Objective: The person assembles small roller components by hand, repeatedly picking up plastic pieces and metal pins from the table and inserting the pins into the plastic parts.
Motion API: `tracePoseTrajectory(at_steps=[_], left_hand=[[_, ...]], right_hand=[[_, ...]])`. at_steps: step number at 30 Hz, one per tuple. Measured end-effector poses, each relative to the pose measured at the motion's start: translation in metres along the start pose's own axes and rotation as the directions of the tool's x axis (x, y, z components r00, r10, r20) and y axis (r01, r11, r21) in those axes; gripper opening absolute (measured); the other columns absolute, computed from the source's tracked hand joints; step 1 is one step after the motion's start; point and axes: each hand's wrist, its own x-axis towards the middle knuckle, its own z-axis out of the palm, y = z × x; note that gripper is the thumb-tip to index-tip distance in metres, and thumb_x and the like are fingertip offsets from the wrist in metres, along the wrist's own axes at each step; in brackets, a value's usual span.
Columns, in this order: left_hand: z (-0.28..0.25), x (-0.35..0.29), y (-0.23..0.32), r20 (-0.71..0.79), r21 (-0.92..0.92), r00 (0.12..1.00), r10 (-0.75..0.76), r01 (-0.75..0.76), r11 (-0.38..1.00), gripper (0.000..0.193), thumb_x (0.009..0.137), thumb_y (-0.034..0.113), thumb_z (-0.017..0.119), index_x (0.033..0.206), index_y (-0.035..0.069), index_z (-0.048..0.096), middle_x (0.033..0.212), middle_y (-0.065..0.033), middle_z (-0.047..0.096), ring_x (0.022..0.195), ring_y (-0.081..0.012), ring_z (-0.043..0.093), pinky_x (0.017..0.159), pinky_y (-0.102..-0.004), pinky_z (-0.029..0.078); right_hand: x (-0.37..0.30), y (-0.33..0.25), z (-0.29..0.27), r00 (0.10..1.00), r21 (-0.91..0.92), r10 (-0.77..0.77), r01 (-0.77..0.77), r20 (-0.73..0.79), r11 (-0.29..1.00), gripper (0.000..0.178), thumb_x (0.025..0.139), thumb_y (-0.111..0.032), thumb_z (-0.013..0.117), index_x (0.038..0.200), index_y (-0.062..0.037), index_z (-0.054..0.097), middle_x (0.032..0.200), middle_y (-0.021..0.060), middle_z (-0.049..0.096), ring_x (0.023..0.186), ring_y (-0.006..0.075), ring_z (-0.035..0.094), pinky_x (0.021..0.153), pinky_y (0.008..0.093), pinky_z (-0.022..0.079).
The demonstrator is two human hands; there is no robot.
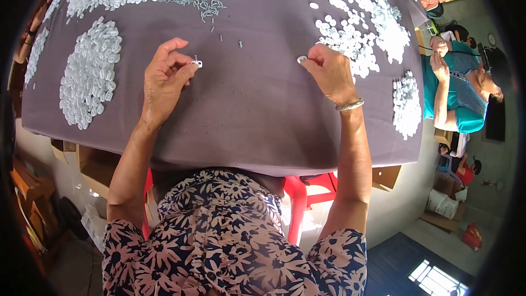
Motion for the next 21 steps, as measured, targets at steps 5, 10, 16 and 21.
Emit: tracePoseTrajectory(at_steps=[5, 10, 16, 21], left_hand=[[0.000, 0.001, 0.001, -0.001, -0.015, 0.998, -0.057, 0.057, 0.998, 0.036, 0.083, -0.001, 0.064, 0.116, 0.002, 0.050, 0.079, 0.0002, 0.061, 0.077, -0.0060, 0.054, 0.070, -0.0220, 0.044], [-0.001, 0.000, -0.003, 0.025, -0.023, 1.000, 0.004, -0.004, 1.000, 0.037, 0.083, -0.002, 0.063, 0.117, 0.001, 0.050, 0.080, -0.0003, 0.062, 0.076, -0.0059, 0.053, 0.071, -0.0221, 0.045], [-0.001, 0.001, -0.005, 0.022, -0.013, 1.000, -0.005, 0.005, 1.000, 0.037, 0.083, -0.002, 0.064, 0.118, 0.001, 0.050, 0.079, 0.0002, 0.061, 0.074, -0.0047, 0.052, 0.069, -0.0208, 0.044], [0.000, 0.001, -0.007, 0.025, -0.011, 0.999, 0.024, -0.024, 1.000, 0.038, 0.083, -0.001, 0.065, 0.118, 0.001, 0.051, 0.079, 0.0011, 0.061, 0.069, -0.0034, 0.050, 0.063, -0.0195, 0.044]], right_hand=[[0.000, -0.003, 0.008, 0.983, -0.046, -0.164, 0.161, -0.086, 0.986, 0.017, 0.078, -0.004, 0.069, 0.093, -0.0018, 0.061, 0.072, 0.0024, 0.059, 0.058, 0.0086, 0.051, 0.055, 0.0259, 0.044], [0.001, -0.003, 0.003, 0.921, -0.189, -0.387, 0.386, 0.031, 0.903, 0.017, 0.078, 0.003, 0.066, 0.094, -0.0012, 0.062, 0.081, 0.0092, 0.058, 0.066, 0.0215, 0.058, 0.060, 0.0296, 0.048], [-0.005, 0.006, 0.012, 0.828, -0.296, -0.557, 0.519, -0.057, 0.802, 0.016, 0.077, 0.006, 0.064, 0.092, 0.0006, 0.062, 0.081, 0.0105, 0.058, 0.069, 0.0262, 0.059, 0.060, 0.0334, 0.048], [0.001, 0.006, 0.022, 0.821, -0.350, -0.555, 0.484, -0.135, 0.802, 0.014, 0.076, 0.006, 0.063, 0.089, -0.0005, 0.062, 0.080, 0.0103, 0.057, 0.065, 0.0265, 0.058, 0.057, 0.0342, 0.047]])
